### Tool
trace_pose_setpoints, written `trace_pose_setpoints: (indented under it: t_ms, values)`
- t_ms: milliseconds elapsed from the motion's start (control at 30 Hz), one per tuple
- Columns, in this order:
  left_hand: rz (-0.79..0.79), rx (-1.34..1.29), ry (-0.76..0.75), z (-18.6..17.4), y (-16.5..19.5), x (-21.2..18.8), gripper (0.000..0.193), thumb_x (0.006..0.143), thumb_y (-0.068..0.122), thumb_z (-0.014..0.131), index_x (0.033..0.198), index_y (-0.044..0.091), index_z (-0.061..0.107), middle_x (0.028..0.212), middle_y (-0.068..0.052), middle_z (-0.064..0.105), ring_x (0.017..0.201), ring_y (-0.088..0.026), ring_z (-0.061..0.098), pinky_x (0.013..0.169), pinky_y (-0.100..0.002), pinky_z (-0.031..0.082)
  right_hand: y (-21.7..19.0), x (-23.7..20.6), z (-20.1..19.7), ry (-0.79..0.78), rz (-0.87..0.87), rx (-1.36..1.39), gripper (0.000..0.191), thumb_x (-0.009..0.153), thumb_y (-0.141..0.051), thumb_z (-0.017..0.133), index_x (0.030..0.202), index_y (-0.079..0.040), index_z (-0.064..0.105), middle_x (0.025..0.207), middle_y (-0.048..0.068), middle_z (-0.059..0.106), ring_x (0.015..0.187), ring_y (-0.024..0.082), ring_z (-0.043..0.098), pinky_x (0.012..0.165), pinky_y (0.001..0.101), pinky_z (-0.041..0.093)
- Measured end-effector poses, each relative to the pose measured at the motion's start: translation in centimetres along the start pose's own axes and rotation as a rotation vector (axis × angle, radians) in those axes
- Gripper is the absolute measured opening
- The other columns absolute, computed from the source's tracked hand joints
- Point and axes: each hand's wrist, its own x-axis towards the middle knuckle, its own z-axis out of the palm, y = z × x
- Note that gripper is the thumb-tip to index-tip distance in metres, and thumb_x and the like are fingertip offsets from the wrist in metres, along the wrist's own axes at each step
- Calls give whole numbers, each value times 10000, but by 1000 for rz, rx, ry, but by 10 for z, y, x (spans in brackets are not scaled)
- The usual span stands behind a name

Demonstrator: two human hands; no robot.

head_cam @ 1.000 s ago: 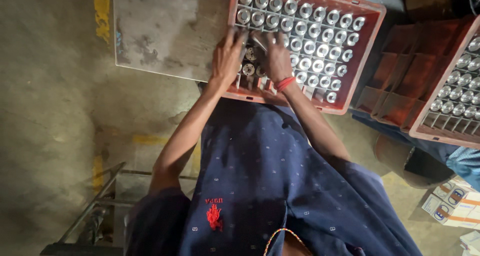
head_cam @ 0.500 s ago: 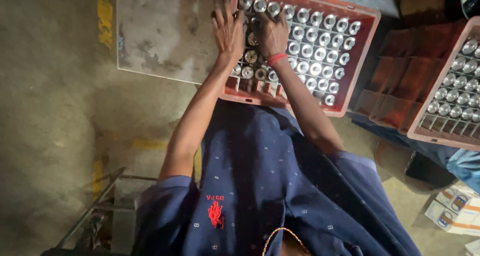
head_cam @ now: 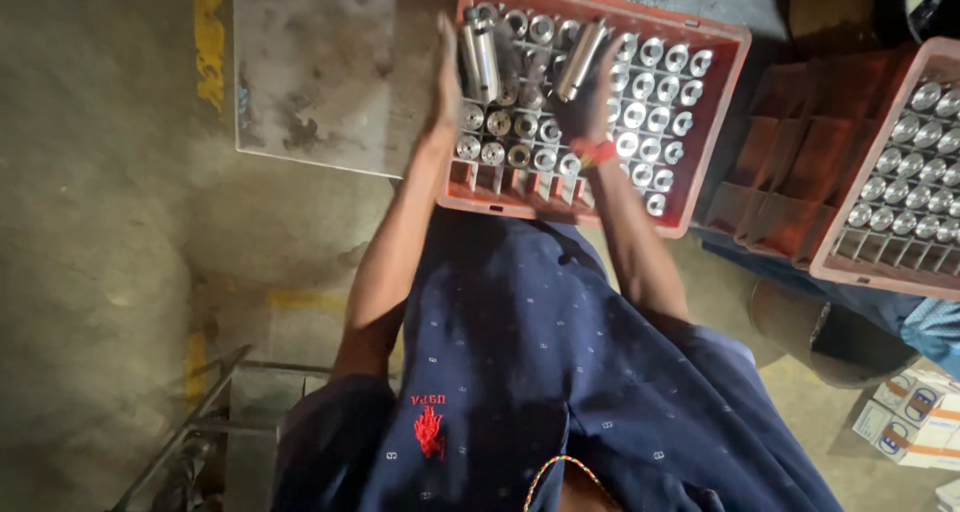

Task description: The person sits on the floor and repeatedly picks up small metal caps from a nearby container, placing them into empty slots in a red plastic tray. They use both hands to handle the caps and occasionally adjust the tray's position.

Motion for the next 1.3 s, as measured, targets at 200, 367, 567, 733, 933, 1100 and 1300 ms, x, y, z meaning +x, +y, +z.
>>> trace_pose_setpoints:
  t_ms: [200,367,567,733,933,1100,1300]
  values:
    - [413,985,-54,-3,-31,-21,531,1018,276,746,1490,151,539,1323,-159,639,989,-284,732,756,-399,615,26,-35,35,-185,-155,-711,575,1065,-260,712,1488,-36,393,1319,218,603,1190,385,639,986,507,525]
    - [663,1189,-37,8,-34,-18,614,863,-101,671,1421,150,613,1457,-92,544,1162,-328,690,934,-378,612,-3,-42,51,-259,-366,-857,506,898,-22,725,1387,-69,603,1267,250,637,1006,403,704,817,453,583]
    - [530,1382,17,20,-6,17,503,919,-15,685,1402,120,644,1543,-156,400,1385,-412,487,1041,-491,537,-29,-2,64,-105,-496,-949,315,911,-71,733,1223,-51,694,1105,152,721,982,387,646,868,481,535]
    - [675,1490,222,40,4,41,447,849,199,749,1272,83,669,1567,-213,284,1424,-495,267,1019,-667,343,-22,29,88,-88,-531,-1084,128,946,-205,749,1054,-139,731,1007,108,759,952,379,612,816,497,507]
    - [707,1390,31,32,16,54,322,861,211,790,1149,79,739,1542,-159,373,1446,-393,353,1114,-579,367,-38,40,72,-195,-487,-842,170,885,-128,719,1040,-158,784,975,114,744,966,323,660,827,441,540]
    - [685,569,-16,6,34,44,289,835,310,864,964,62,789,1238,-163,647,1155,-309,605,1010,-463,496,-53,40,33,-10,-30,-264,418,895,-427,786,1101,-64,771,976,74,781,814,189,677,699,415,507]
    - [257,441,-43,19,6,19,301,1048,362,698,1232,124,715,1058,-104,759,958,-218,750,863,-367,574,-19,24,36,-163,325,561,881,924,-764,554,1531,-153,367,1350,195,571,723,170,491,550,289,421]
